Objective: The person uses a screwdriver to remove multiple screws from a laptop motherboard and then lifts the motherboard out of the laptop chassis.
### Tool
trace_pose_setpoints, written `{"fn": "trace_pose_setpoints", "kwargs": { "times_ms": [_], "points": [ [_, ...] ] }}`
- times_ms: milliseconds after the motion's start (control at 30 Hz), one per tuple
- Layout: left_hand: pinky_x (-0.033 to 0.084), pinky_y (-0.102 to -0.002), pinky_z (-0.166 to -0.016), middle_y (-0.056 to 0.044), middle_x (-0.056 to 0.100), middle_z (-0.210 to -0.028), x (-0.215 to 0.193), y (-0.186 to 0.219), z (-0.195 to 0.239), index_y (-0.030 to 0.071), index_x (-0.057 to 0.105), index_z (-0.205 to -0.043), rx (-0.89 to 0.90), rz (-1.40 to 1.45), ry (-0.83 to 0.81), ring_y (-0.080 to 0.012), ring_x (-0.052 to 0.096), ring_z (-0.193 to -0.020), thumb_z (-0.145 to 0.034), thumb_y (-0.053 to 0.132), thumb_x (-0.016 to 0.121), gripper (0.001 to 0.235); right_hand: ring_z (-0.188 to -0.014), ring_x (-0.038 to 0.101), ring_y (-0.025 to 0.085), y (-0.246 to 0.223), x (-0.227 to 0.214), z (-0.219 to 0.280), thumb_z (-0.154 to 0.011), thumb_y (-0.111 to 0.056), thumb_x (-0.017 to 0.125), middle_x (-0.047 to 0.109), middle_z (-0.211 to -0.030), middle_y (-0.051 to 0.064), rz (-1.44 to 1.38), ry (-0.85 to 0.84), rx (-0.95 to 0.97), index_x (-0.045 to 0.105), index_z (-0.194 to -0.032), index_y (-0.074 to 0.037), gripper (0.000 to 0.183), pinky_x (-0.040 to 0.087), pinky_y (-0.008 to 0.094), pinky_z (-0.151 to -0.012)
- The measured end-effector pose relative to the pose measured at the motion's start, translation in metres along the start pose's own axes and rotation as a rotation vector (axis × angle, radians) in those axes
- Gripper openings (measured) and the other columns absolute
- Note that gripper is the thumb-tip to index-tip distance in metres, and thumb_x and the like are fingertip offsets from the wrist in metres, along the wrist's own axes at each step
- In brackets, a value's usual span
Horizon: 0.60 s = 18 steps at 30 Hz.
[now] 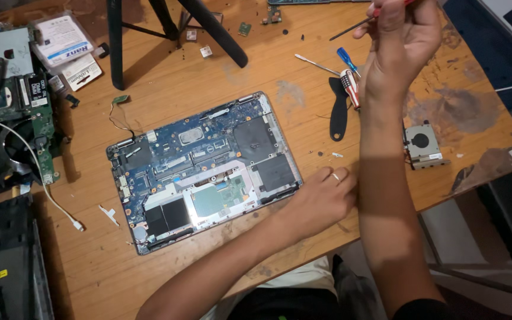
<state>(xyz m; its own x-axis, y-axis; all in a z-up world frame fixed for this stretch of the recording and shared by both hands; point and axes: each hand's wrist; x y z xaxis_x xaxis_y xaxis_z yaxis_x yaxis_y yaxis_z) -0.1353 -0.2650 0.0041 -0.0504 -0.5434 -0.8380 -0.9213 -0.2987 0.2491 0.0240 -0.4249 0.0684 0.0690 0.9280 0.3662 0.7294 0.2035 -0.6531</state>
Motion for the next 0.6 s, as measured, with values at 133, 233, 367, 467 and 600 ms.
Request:
{"fn": "trace_pose_setpoints", "kwargs": {
  "times_ms": [133,233,367,467,600],
  "points": [
    [0.046,-0.036,-0.092,-0.008,0.064,-0.108,0.000,-0.001,0.004,0.008,0.073,-0.084,0.034,0.040,0.083,-0.0244,0.057,-0.113,-0.079,0.016,0.066,0.012,-0.082,0.062,0.011,-0.002,0.003,0.002,-0.108,-0.024,0.075,0.065,-0.093,0.004,0.028,0.005,0.000,0.063,-0.113,-0.005,0.022,0.054,0.029,-0.068],
    [0.046,-0.039,-0.088,-0.009,0.063,-0.104,-0.007,-0.009,0.002,0.008,0.074,-0.084,-0.024,0.145,0.115,-0.0267,0.058,-0.109,-0.080,0.017,0.066,0.012,-0.082,0.062,0.011,-0.004,0.003,0.000,-0.108,-0.023,0.075,0.064,-0.093,0.004,0.041,0.006,-0.005,0.063,-0.114,-0.005,0.022,0.054,0.029,-0.068],
    [0.050,-0.044,-0.088,-0.010,0.062,-0.097,-0.028,-0.041,0.000,0.005,0.074,-0.091,-0.194,0.143,0.138,-0.0314,0.060,-0.102,-0.084,0.010,0.069,0.010,-0.083,0.062,0.012,-0.001,0.001,0.002,-0.107,-0.022,0.074,0.065,-0.094,0.004,-0.001,0.020,0.010,0.063,-0.115,-0.005,0.023,0.054,0.029,-0.068],
    [0.050,-0.046,-0.082,-0.011,0.065,-0.096,-0.052,-0.062,0.007,0.007,0.074,-0.089,-0.322,0.129,0.287,-0.0350,0.061,-0.096,-0.073,0.001,0.069,0.018,-0.084,0.062,0.013,0.003,-0.002,0.002,-0.108,-0.021,0.075,0.065,-0.095,0.005,-0.015,0.012,-0.001,0.063,-0.116,-0.004,0.022,0.054,0.031,-0.069],
    [0.049,-0.045,-0.082,-0.012,0.066,-0.095,-0.098,-0.110,0.026,0.005,0.073,-0.091,-0.451,0.018,0.409,-0.0344,0.061,-0.096,-0.084,0.001,0.075,0.008,-0.083,0.064,0.013,0.008,-0.001,0.003,-0.105,-0.019,0.077,0.067,-0.098,0.005,0.015,-0.021,0.014,0.063,-0.115,-0.005,0.022,0.056,0.031,-0.070]
  ]
}}
Point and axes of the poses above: each hand's wrist, its own z-axis away from the middle knuckle, its own x-axis out of the palm, y = z × x
